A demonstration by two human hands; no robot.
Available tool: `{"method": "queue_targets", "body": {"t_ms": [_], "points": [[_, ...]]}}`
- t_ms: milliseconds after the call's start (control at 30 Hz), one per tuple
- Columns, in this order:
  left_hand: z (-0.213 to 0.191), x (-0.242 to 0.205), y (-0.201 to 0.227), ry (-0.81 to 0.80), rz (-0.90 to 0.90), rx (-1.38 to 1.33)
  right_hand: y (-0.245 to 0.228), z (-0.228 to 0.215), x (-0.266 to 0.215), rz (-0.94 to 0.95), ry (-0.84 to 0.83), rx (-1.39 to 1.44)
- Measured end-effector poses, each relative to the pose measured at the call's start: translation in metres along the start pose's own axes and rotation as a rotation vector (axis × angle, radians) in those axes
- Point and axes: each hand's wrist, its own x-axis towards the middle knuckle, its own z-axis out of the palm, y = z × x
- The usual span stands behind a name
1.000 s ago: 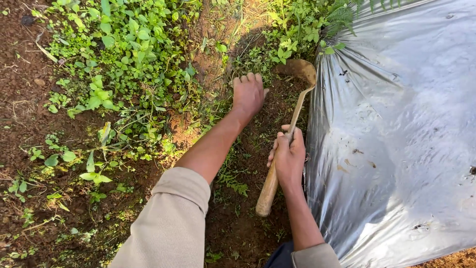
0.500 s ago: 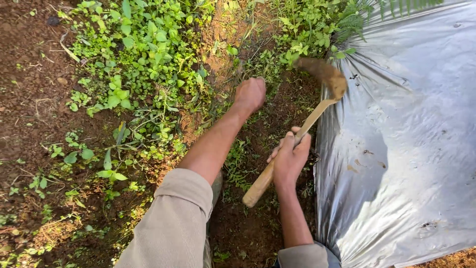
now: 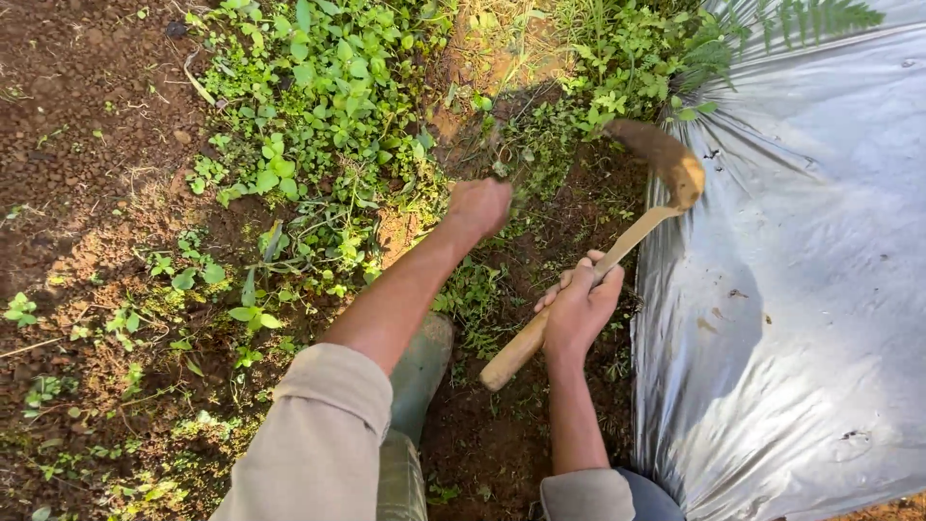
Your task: Weeding the edge of a garden bed using a hand sickle and manual pulling.
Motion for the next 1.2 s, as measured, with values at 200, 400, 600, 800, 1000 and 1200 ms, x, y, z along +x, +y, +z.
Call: {"method": "queue_targets", "body": {"t_ms": [200,400,600,800,1000,1200], "points": [[-0.044,-0.053,-0.006,-0.032,-0.028,0.071,0.002,0.006,-0.003,-0.002,0.001,0.004],[-0.06,-0.095,-0.021,0.135,0.05,0.022,0.043,0.014,-0.024,0.068,-0.06,0.03],[-0.049,-0.119,-0.035,0.121,0.111,-0.002,0.077,0.021,-0.071,0.41,-0.157,0.092],[-0.03,-0.135,-0.015,-0.007,0.126,-0.111,0.095,0.012,-0.139,0.453,-0.144,-0.011],[0.022,-0.134,-0.026,-0.025,0.084,-0.119,0.046,-0.002,-0.071,0.156,-0.01,0.074],[-0.008,-0.097,-0.008,0.279,0.186,-0.046,0.038,0.001,-0.044,0.122,0.053,0.042]]}}
